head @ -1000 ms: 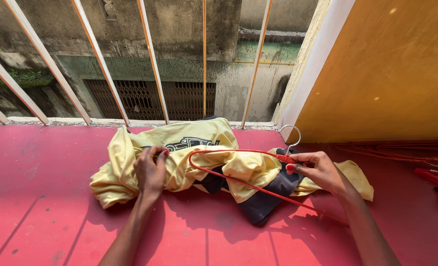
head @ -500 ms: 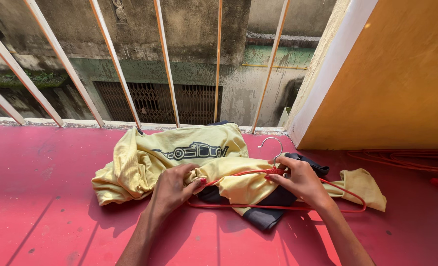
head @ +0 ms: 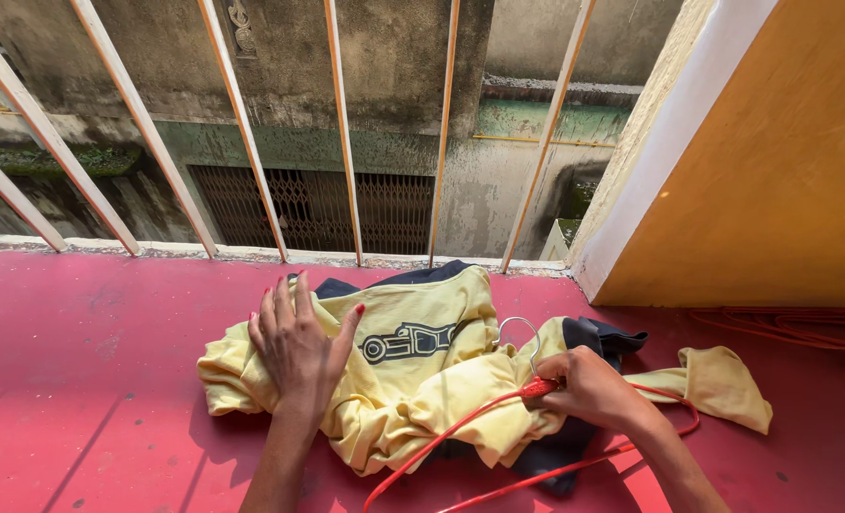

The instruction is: The person picks up a yellow and black shirt from a pile of laundry on a balcony ledge. They unfold the shirt, place a red hanger inside it, and then hang the shirt on a clothesline strung across the balcony railing.

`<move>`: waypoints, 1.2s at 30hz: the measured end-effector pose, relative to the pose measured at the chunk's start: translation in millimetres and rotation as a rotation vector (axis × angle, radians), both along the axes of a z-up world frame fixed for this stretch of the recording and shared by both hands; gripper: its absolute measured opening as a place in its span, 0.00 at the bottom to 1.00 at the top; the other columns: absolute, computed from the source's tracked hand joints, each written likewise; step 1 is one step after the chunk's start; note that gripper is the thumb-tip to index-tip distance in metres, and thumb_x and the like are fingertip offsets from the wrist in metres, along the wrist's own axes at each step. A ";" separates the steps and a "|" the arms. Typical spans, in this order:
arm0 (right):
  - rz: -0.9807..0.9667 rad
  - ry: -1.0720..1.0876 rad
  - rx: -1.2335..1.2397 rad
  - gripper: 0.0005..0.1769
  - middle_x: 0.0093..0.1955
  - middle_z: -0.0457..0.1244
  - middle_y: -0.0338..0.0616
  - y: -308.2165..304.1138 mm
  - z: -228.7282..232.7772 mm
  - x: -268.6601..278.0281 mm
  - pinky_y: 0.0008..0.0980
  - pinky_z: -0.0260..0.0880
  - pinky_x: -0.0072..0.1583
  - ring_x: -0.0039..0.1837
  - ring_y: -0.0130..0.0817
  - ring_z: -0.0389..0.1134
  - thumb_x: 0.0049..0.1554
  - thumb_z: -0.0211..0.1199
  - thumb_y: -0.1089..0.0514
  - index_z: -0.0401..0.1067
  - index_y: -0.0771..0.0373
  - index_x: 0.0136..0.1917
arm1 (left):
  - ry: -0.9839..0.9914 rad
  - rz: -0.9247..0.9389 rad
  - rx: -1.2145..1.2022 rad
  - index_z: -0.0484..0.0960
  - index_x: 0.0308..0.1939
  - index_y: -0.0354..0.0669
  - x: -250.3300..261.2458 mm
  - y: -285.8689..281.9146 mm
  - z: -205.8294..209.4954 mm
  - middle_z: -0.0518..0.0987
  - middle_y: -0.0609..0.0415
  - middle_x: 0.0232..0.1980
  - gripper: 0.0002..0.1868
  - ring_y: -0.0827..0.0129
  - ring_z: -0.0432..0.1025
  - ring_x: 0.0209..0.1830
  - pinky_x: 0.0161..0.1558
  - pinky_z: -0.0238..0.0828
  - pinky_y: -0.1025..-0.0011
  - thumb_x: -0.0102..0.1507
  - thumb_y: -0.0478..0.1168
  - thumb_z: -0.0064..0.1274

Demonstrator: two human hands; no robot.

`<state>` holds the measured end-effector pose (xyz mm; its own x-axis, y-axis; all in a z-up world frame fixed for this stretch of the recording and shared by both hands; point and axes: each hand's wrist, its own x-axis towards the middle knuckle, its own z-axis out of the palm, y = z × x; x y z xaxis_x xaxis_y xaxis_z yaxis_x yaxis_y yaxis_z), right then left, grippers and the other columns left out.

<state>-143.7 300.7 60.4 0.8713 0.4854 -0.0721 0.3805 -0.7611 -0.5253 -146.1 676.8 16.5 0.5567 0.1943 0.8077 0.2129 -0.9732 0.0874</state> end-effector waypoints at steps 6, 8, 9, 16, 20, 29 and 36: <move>-0.063 -0.146 -0.098 0.17 0.41 0.72 0.49 15.2 22.7 30.6 0.38 0.73 0.48 0.46 0.43 0.75 0.43 0.76 0.54 0.82 0.59 0.47 | 0.185 0.005 -0.776 0.84 0.46 0.49 -8.9 28.3 7.3 0.86 0.47 0.39 0.10 0.54 0.80 0.41 0.55 0.70 0.55 0.64 0.45 0.53; -0.065 -0.221 0.002 0.17 0.44 0.74 0.46 21.5 23.0 50.4 0.37 0.73 0.49 0.49 0.39 0.77 0.44 0.74 0.53 0.82 0.55 0.49 | -0.119 -0.029 -0.916 0.81 0.44 0.42 -13.0 33.0 15.0 0.84 0.45 0.40 0.09 0.52 0.80 0.38 0.45 0.74 0.54 0.64 0.41 0.50; -0.081 -0.255 -0.031 0.19 0.47 0.73 0.46 28.5 20.0 63.0 0.38 0.73 0.50 0.50 0.41 0.75 0.45 0.74 0.53 0.82 0.54 0.51 | -0.130 -0.010 -0.891 0.80 0.44 0.42 -15.4 36.1 17.3 0.84 0.44 0.40 0.09 0.50 0.80 0.38 0.45 0.74 0.53 0.65 0.41 0.49; -0.008 -0.170 0.126 0.37 0.53 0.69 0.48 102.3 -30.4 123.4 0.43 0.72 0.54 0.54 0.44 0.72 0.44 0.74 0.64 0.71 0.48 0.67 | 0.382 0.181 -0.838 0.81 0.42 0.42 -24.9 40.2 32.9 0.84 0.40 0.40 0.20 0.44 0.79 0.43 0.46 0.74 0.51 0.59 0.55 0.59; 0.157 -0.426 0.231 0.19 0.46 0.70 0.41 99.5 -24.8 76.8 0.40 0.72 0.47 0.46 0.42 0.74 0.44 0.72 0.65 0.78 0.55 0.50 | 0.386 0.207 -0.733 0.71 0.60 0.36 -19.5 53.1 27.7 0.81 0.39 0.53 0.38 0.50 0.78 0.50 0.51 0.73 0.55 0.54 0.55 0.66; 0.462 -0.398 0.008 0.36 0.45 0.71 0.41 60.9 -4.3 -21.9 0.41 0.73 0.43 0.42 0.45 0.74 0.49 0.61 0.68 0.70 0.50 0.71 | 0.683 -0.189 -0.471 0.65 0.71 0.44 49.3 45.5 7.9 0.74 0.42 0.63 0.40 0.52 0.70 0.62 0.64 0.65 0.53 0.61 0.57 0.63; 0.031 -0.569 0.205 0.40 0.51 0.74 0.37 28.9 25.7 0.4 0.39 0.72 0.37 0.40 0.41 0.74 0.47 0.65 0.70 0.65 0.52 0.73 | 0.721 -0.169 -0.427 0.84 0.53 0.48 22.5 34.4 17.3 0.82 0.50 0.46 0.25 0.62 0.77 0.49 0.57 0.69 0.56 0.56 0.53 0.68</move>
